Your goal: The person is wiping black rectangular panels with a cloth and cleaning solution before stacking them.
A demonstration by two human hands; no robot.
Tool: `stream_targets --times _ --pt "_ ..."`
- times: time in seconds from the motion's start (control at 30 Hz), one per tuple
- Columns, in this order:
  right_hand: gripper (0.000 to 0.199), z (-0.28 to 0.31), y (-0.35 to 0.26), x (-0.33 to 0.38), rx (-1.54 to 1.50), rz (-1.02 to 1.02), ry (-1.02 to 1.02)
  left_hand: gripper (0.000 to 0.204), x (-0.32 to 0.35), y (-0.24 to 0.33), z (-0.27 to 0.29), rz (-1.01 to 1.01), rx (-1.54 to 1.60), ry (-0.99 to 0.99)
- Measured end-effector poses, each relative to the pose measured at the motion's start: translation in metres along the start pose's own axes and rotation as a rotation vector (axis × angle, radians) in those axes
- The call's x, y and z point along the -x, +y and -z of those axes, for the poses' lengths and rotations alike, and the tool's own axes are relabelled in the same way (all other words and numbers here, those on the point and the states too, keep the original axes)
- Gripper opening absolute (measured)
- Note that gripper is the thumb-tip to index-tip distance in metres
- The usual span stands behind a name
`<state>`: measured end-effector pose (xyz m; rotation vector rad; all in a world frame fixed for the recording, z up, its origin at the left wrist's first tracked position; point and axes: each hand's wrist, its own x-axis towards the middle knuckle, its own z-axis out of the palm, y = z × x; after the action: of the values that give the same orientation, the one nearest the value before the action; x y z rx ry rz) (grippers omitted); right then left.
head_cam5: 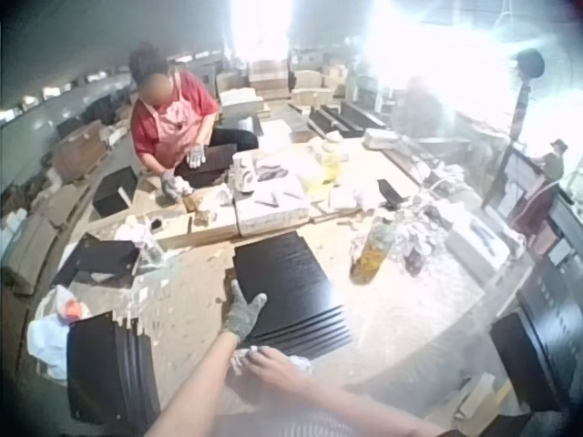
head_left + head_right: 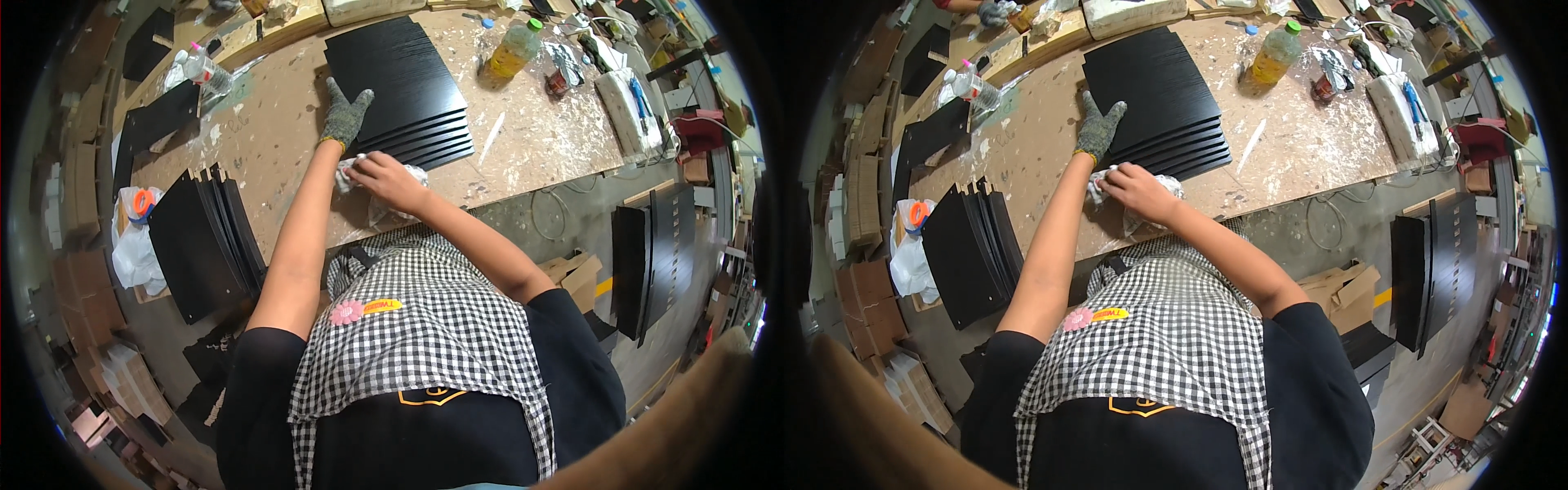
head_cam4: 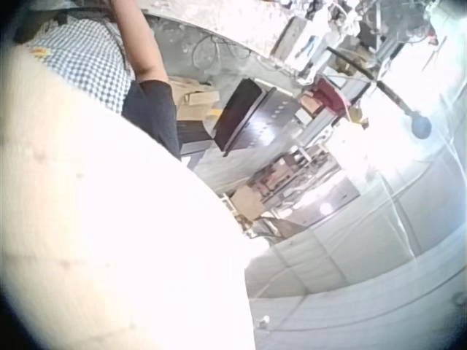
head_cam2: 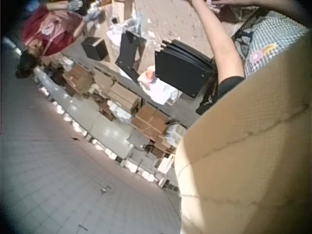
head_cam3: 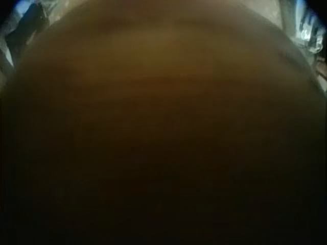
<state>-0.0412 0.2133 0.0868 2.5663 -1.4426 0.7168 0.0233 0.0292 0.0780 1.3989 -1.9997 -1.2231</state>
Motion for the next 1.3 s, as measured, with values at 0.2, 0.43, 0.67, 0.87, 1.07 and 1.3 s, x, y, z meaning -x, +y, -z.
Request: stream_targets --times 0.2,0.43,0.67,0.87,1.07,1.3 --pt "0.040 0.069 0.046 0.052 0.095 -0.718 0.386 0.100 0.005 0.025 0.009 0.059 -0.020 -0.022" --pt "0.046 0.028 0.047 0.060 0.389 -0.561 0.186 0.092 -0.002 0.022 0.001 0.024 0.105 0.049" --pt "0.034 0.029 0.033 0.035 0.259 -0.361 0.122 0.092 -0.008 0.007 -0.002 -0.035 0.109 0.092" --pt "0.047 0.069 0.055 0.070 0.409 -0.724 0.068 0.091 0.002 0.024 0.005 -0.033 0.094 0.055" --pt "0.028 -0.006 0.007 0.001 0.113 -0.250 0.047 0.091 -0.005 0.014 -0.001 -0.027 0.089 0.083" --pt "0.045 0.056 0.033 0.022 -0.071 -0.419 0.303 0.098 -0.003 0.018 0.004 -0.031 0.141 0.049"
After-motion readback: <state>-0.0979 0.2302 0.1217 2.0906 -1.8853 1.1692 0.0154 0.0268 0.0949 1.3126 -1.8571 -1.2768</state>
